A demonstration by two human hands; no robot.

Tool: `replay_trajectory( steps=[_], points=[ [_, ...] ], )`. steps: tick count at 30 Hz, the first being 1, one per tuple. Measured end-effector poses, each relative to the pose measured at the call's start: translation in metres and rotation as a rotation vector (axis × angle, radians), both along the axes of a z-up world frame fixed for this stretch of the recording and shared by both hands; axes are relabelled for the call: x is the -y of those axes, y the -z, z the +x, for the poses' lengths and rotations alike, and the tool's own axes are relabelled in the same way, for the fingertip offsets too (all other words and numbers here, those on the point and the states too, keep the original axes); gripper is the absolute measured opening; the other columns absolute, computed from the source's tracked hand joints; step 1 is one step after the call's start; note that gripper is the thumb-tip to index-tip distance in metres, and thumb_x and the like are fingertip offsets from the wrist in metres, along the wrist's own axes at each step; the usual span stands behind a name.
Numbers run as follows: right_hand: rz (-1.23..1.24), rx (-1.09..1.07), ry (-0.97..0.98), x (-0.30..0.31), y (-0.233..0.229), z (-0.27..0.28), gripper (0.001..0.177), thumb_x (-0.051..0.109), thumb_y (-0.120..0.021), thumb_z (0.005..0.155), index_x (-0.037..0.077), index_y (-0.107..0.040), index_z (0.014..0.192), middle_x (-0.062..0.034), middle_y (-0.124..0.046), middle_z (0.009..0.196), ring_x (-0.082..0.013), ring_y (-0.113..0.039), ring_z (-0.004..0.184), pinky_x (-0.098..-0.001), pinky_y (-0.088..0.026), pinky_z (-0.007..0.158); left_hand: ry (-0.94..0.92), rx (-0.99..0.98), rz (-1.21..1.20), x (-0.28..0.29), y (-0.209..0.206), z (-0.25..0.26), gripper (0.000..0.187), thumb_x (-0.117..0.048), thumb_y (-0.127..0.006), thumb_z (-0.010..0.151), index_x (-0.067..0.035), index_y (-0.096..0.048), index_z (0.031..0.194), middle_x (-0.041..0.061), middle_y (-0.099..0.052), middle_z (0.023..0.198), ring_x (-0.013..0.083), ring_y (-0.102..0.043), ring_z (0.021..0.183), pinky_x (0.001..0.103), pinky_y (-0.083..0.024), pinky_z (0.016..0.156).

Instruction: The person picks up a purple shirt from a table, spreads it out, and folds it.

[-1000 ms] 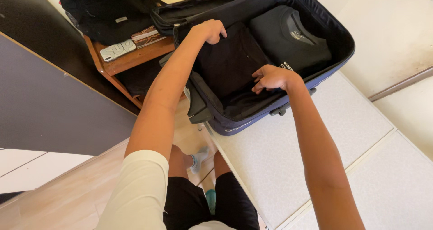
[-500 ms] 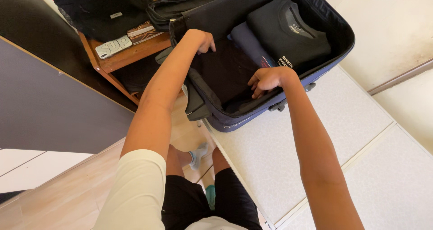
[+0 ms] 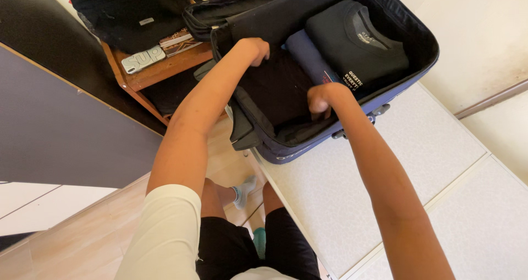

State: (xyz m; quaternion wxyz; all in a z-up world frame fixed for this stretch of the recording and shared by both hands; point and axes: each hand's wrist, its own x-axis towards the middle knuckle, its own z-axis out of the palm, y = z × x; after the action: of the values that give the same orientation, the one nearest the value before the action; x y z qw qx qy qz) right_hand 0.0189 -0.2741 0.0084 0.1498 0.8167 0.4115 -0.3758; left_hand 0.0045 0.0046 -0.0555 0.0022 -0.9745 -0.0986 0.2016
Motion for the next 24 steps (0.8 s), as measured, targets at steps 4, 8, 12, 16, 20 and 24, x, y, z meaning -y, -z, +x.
replay_trajectory(
  steps=[4, 8, 12, 16, 20, 24],
  points=[
    [0.240, 0.155, -0.028, -0.010, 0.018, 0.025, 0.055, 0.006, -0.063, 0.088, 0.013, -0.063, 0.143, -0.0139, -0.063, 0.142, -0.0328, -0.060, 0.132, -0.0409, -0.049, 0.109, 0.082, 0.052, -0.016, 0.013, -0.007, 0.004, 0.061, 0.008, -0.066, 0.081, -0.021, -0.071, 0.134, 0.010, -0.072, 0.128, 0.0286, -0.068, 0.118, 0.041, -0.057, 0.094],
    [0.153, 0.079, -0.126, -0.020, 0.037, 0.037, 0.059, 0.009, -0.060, 0.088, 0.013, -0.058, 0.146, -0.0109, -0.059, 0.149, -0.0295, -0.054, 0.139, -0.0392, -0.043, 0.116, 0.154, -0.077, -0.130, 0.028, -0.007, 0.006, 0.066, 0.004, -0.068, 0.080, -0.022, -0.066, 0.140, 0.006, -0.067, 0.138, 0.0287, -0.065, 0.124, 0.042, -0.055, 0.099],
    [-0.052, 0.053, -0.174, -0.022, 0.052, 0.031, 0.062, 0.016, -0.057, 0.092, 0.011, -0.050, 0.153, -0.0158, -0.050, 0.156, -0.0343, -0.049, 0.144, -0.0439, -0.041, 0.117, 0.147, -0.262, -0.066, 0.036, -0.004, 0.007, 0.076, -0.004, -0.074, 0.081, -0.023, -0.054, 0.151, 0.009, -0.056, 0.151, 0.0320, -0.057, 0.134, 0.045, -0.049, 0.108],
    [-0.066, 0.053, -0.099, -0.019, 0.044, 0.023, 0.063, 0.019, -0.058, 0.093, 0.013, -0.047, 0.155, -0.0151, -0.046, 0.159, -0.0347, -0.046, 0.145, -0.0454, -0.039, 0.118, 0.154, -0.276, -0.081, 0.037, -0.008, -0.002, 0.081, -0.004, -0.076, 0.080, -0.024, -0.049, 0.154, 0.009, -0.054, 0.153, 0.0324, -0.054, 0.137, 0.046, -0.047, 0.110],
    [0.074, 0.063, -0.094, -0.015, 0.038, 0.021, 0.061, 0.021, -0.063, 0.092, 0.015, -0.051, 0.151, -0.0132, -0.049, 0.156, -0.0316, -0.047, 0.144, -0.0413, -0.039, 0.118, 0.121, -0.255, -0.096, 0.030, -0.008, -0.007, 0.077, -0.008, -0.077, 0.081, -0.023, -0.052, 0.151, 0.008, -0.052, 0.153, 0.0322, -0.053, 0.136, 0.046, -0.047, 0.109],
    [0.217, 0.119, -0.089, -0.011, 0.045, 0.023, 0.050, 0.013, -0.055, 0.093, 0.014, -0.067, 0.142, -0.0160, -0.062, 0.147, -0.0324, -0.057, 0.139, -0.0407, -0.044, 0.116, -0.057, -0.368, -0.017, 0.013, 0.007, -0.012, 0.045, -0.015, -0.074, 0.086, 0.004, -0.075, 0.126, 0.021, -0.077, 0.125, 0.0354, -0.075, 0.109, 0.047, -0.058, 0.092]
  ],
)
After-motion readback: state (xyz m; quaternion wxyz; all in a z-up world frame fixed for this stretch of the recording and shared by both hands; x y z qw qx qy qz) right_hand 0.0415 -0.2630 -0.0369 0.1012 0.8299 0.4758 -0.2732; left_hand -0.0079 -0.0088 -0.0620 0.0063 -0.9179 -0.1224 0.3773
